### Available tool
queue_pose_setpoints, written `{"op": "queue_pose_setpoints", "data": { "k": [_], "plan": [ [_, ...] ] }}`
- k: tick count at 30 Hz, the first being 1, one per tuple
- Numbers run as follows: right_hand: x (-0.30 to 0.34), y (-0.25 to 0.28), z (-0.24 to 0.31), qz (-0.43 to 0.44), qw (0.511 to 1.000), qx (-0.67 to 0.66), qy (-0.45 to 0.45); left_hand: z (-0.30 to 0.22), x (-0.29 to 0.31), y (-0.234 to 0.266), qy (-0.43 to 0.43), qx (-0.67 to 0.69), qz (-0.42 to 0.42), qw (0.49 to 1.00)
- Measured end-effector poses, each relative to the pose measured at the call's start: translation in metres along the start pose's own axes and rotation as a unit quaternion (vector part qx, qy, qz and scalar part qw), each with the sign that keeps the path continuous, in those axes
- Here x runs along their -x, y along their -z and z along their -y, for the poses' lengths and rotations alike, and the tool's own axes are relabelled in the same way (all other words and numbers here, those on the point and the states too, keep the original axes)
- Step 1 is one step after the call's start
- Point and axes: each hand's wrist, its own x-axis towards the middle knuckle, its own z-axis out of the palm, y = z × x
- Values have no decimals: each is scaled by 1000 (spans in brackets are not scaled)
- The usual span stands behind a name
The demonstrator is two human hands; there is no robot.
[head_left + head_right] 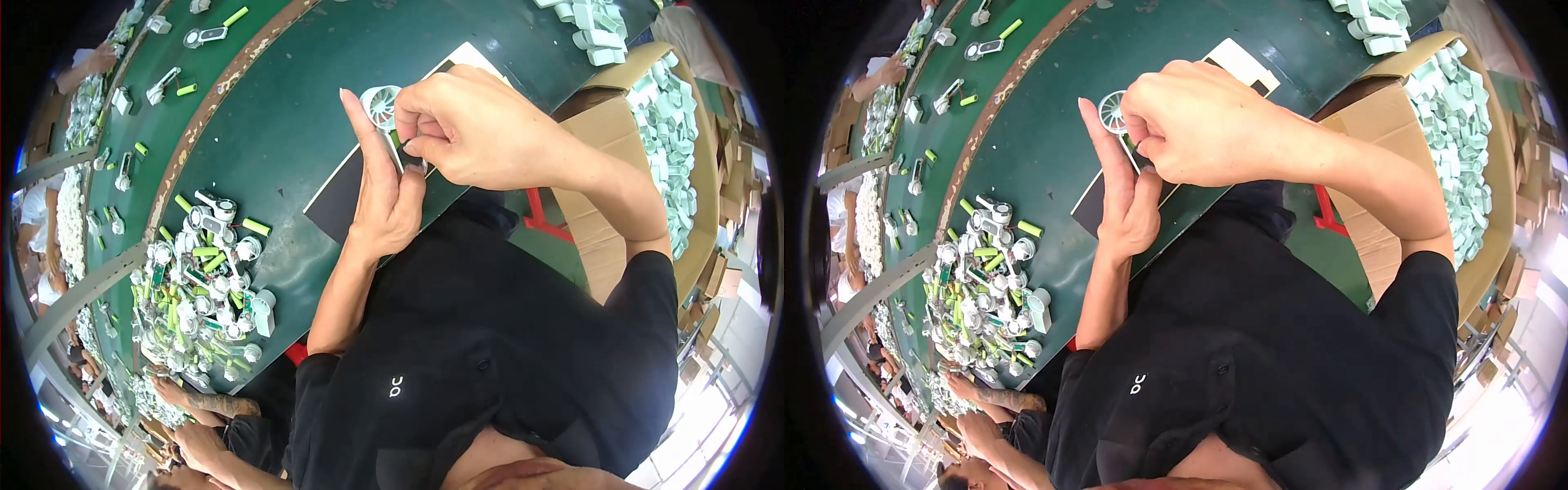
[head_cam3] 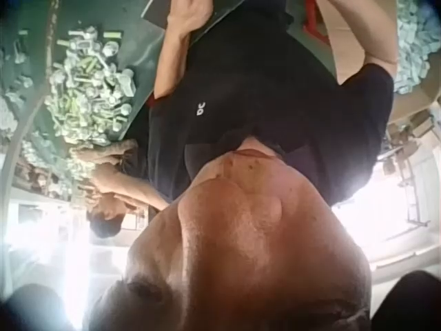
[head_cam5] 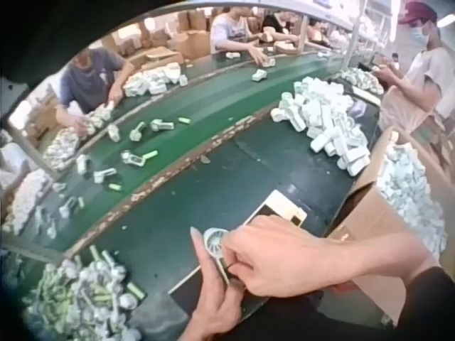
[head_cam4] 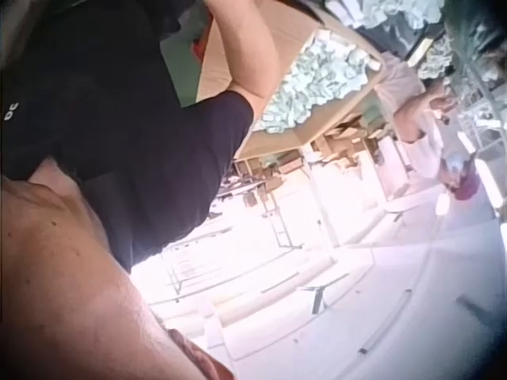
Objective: The person assembles handheld electronic fans by hand, combining plastic casings, fan blades, motors, and batteries on a production line.
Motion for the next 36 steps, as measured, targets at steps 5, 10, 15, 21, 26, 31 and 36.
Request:
{"op": "queue_pose_setpoints", "data": {
  "k": [5,10,15,21,26,31,36],
  "plan": [
    [-3,-4,0,17,996,-65,-59,2,0,5,0,-42,-1,999],
    [-3,-9,1,16,989,-108,-98,9,-1,2,8,-24,-18,1000],
    [-3,-27,-13,-40,991,-116,-61,15,-1,0,-13,-43,-33,998],
    [-4,-31,-10,-49,994,-36,-86,22,-1,-7,-8,-55,-68,996],
    [11,-54,-10,-221,974,43,-2,9,-6,-12,12,-26,-113,993],
    [24,-16,18,-337,934,-14,-119,-1,-3,-4,100,196,-102,970],
    [39,-24,-50,-346,931,-59,-99,-18,-9,1,88,213,-75,970]
  ]
}}
